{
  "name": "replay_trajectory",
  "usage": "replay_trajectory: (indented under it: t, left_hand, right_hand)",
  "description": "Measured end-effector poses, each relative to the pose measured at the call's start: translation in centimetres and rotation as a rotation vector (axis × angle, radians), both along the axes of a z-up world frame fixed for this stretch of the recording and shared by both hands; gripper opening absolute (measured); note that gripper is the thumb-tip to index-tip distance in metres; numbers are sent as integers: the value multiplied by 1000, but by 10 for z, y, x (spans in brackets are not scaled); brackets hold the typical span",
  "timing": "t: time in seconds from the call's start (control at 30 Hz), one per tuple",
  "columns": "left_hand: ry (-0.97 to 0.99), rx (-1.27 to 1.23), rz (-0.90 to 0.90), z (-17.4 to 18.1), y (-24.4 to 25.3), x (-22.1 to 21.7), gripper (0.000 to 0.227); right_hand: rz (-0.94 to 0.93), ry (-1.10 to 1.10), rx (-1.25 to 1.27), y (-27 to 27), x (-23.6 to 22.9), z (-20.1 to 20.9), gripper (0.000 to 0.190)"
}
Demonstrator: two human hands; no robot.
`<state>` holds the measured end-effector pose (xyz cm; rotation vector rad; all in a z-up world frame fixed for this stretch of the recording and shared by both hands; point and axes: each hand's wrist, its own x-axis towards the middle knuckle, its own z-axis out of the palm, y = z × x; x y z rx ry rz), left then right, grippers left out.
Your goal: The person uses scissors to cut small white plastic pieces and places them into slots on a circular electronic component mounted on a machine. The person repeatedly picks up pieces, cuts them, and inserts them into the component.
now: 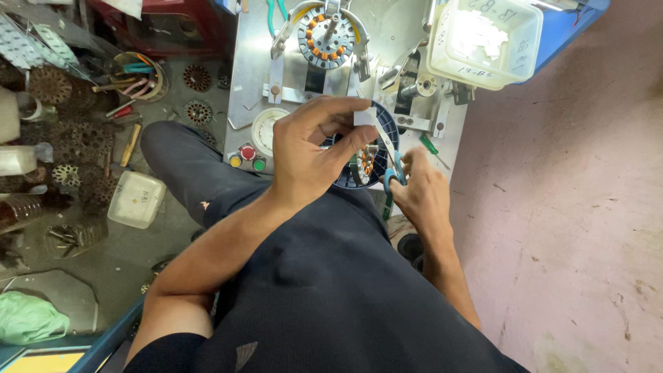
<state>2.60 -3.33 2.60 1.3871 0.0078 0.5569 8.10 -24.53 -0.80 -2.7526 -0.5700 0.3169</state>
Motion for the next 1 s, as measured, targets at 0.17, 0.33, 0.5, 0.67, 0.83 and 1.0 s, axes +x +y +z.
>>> replay_trajectory:
  t: [0.17,0.33,0.5,0.67,0.83,1.0]
  left_hand:
    - [47,44,-88,-8,0,-4,14]
    - [145,56,-260,-14,-8,-13,12]
    - [58,301,-235,-13,-8,-15,7]
    - [-26,362,-146,-14,-4,-17,12]
    - [-60,352,-138,-17,0,-20,15]
    - [-123,431,-123,-20,5,-24,16]
  right_hand:
    - [191,-54,169,5,-5,21,22]
    - [-101,407,1156,7,-11,32,17]
    - [45,390,1217,13,-13,26,10]
    - [196,221,1073,13,-12,24,10]
    - [301,91,940,15,-7,26,14]
    - [398,22,817,21,-7,35,15]
